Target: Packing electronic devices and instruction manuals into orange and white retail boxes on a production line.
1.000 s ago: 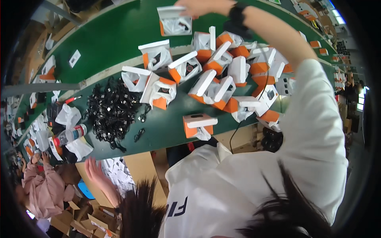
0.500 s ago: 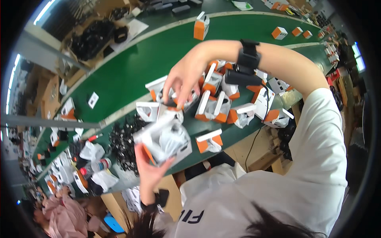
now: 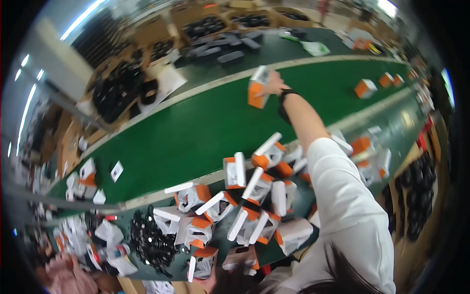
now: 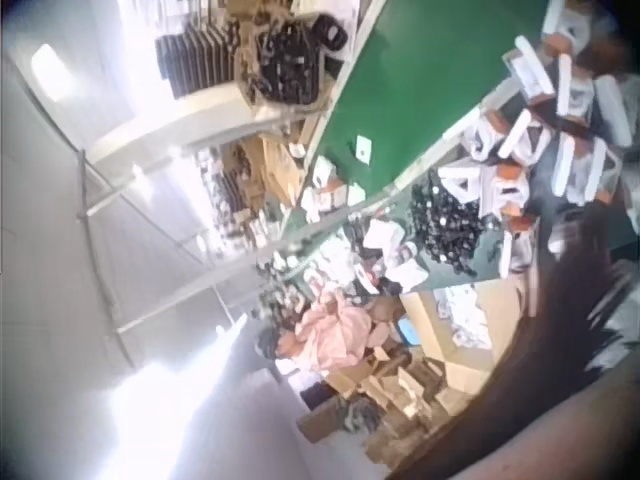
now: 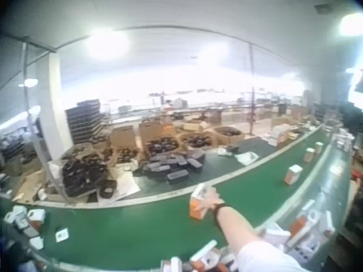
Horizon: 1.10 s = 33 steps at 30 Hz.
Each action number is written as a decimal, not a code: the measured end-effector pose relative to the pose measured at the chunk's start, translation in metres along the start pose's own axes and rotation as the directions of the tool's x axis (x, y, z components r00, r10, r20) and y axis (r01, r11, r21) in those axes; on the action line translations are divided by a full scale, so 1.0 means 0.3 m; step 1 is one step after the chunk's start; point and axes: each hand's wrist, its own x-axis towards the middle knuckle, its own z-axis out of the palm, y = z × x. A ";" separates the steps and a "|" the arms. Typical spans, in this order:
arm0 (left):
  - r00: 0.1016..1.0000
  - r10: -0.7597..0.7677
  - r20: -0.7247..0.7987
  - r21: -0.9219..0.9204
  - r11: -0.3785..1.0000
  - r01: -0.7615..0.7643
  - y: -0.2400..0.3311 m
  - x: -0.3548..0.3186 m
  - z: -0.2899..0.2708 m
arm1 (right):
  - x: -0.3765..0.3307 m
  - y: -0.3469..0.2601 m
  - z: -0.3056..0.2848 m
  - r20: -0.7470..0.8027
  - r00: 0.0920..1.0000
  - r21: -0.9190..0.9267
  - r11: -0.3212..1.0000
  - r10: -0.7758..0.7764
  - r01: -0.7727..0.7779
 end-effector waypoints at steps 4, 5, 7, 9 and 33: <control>0.971 -0.145 0.190 -0.028 0.988 0.153 0.186 0.054 0.091 | 0.169 0.317 -0.016 -0.203 0.951 0.167 0.948 -0.235 0.270; 0.971 -0.188 0.145 -0.023 0.981 0.193 0.213 0.020 0.020 | 0.141 0.120 0.025 -0.281 0.919 0.186 0.924 -0.276 0.334; 0.896 -0.384 0.223 -0.119 0.902 0.416 0.210 0.023 0.052 | 0.186 0.186 0.009 -0.256 0.932 0.141 0.943 -0.258 0.300; 0.929 -0.287 0.234 -0.123 0.939 0.321 0.187 0.009 0.040 | 0.156 0.136 0.034 -0.186 0.957 0.039 0.972 -0.222 0.233; 0.531 0.329 0.781 -0.251 0.944 -0.216 0.519 0.159 -0.163 | -1.680 -0.088 -1.009 0.079 0.990 -0.187 0.977 0.115 -0.099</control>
